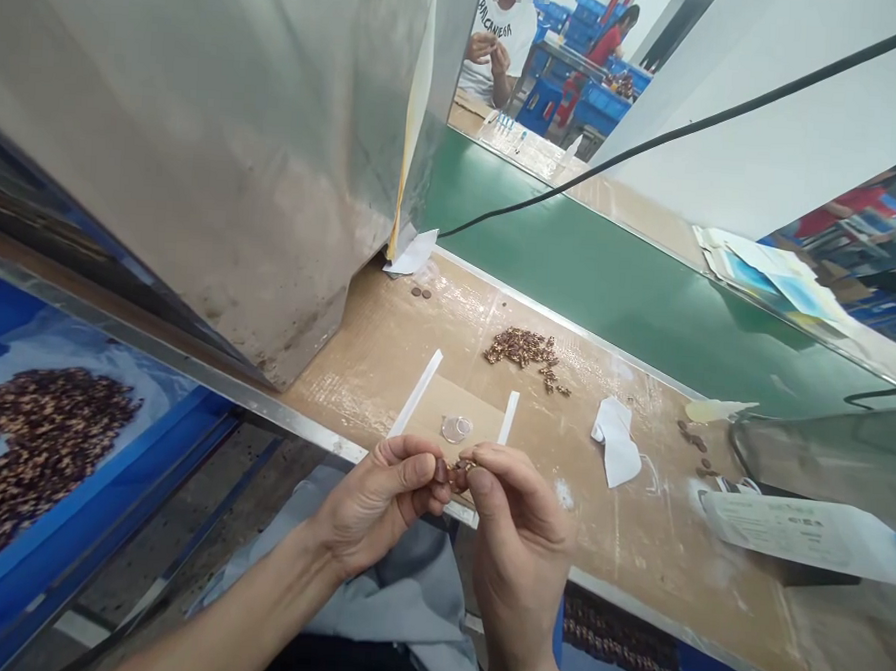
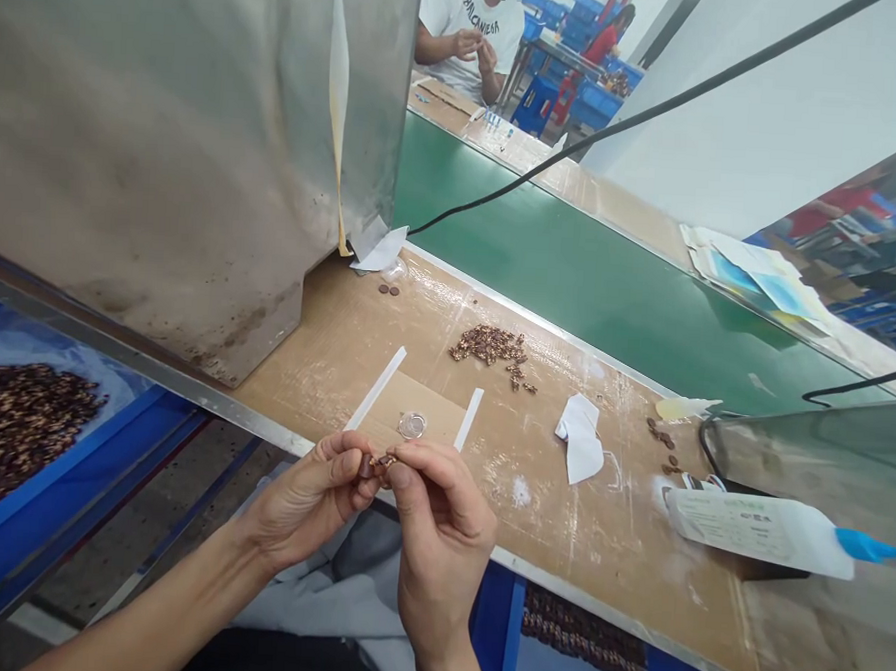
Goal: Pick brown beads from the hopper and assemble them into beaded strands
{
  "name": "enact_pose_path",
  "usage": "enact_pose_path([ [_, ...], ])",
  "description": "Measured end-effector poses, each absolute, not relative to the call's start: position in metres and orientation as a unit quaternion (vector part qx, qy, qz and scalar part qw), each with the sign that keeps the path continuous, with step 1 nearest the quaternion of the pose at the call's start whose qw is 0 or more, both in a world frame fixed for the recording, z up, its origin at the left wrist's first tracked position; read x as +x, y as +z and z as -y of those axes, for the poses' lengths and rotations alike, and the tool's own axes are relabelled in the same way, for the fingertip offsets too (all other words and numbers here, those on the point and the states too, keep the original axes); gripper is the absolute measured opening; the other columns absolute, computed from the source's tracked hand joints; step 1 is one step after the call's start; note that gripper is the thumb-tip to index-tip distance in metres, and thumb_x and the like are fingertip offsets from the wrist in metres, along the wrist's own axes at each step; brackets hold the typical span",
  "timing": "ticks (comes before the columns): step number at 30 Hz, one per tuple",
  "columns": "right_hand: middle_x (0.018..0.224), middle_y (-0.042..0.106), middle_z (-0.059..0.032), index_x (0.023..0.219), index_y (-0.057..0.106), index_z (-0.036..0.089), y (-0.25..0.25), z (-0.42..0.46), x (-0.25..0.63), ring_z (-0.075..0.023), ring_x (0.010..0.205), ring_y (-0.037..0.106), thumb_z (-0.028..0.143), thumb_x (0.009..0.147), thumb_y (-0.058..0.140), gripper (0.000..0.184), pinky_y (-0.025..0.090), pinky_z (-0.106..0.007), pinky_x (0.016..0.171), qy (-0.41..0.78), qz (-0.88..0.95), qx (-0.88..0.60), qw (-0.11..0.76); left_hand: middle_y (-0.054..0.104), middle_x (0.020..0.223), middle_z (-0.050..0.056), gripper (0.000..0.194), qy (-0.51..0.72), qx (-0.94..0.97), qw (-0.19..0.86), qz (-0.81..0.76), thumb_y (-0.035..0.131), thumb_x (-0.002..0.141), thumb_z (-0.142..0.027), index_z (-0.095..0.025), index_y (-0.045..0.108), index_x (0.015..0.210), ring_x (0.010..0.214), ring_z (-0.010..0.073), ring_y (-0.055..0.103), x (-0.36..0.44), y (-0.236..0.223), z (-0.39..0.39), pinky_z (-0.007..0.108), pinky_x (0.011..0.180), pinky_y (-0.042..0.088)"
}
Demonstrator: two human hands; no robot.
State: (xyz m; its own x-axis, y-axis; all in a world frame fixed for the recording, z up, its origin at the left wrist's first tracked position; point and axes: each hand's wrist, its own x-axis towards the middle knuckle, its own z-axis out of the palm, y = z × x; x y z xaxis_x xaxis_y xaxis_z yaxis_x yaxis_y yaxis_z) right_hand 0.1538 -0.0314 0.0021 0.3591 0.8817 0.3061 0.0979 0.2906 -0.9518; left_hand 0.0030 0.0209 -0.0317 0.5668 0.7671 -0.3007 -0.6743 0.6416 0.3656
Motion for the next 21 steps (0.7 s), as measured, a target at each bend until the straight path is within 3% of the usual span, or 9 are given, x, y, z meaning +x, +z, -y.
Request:
enact_pose_path([
  [9, 0.108, 0.089, -0.0068, 0.113, 0.094, 0.029, 0.0067, 0.0309, 0.1527, -0.0257, 0.098, 0.087, 0.028, 0.113, 0.09, 0.005, 0.075, -0.036, 0.086, 0.282, 0.494, -0.527, 0.632, 0.088, 0.08, 0.006, 0.03, 0.414, 0.12, 0.876, -0.216, 0.12, 0.077, -0.036, -0.02, 0.096, 0.087, 0.069, 0.0119, 0.081, 0.0009, -0.0288, -0.0239, 0.015, 0.065, 0.066],
  [21, 0.11, 0.089, -0.0048, 0.114, 0.093, 0.03, 0.0055, 0.0327, 0.1553, -0.0222, 0.1, 0.087, 0.025, 0.114, 0.088, 0.008, 0.075, -0.03, 0.09, 0.263, 0.518, -0.535, 0.613, 0.089, 0.08, 0.006, 0.031, 0.412, 0.128, 0.877, -0.211, 0.119, 0.077, -0.036, -0.019, 0.096, 0.088, 0.069, 0.0131, 0.083, -0.0005, -0.0291, -0.0233, 0.015, 0.065, 0.067],
])
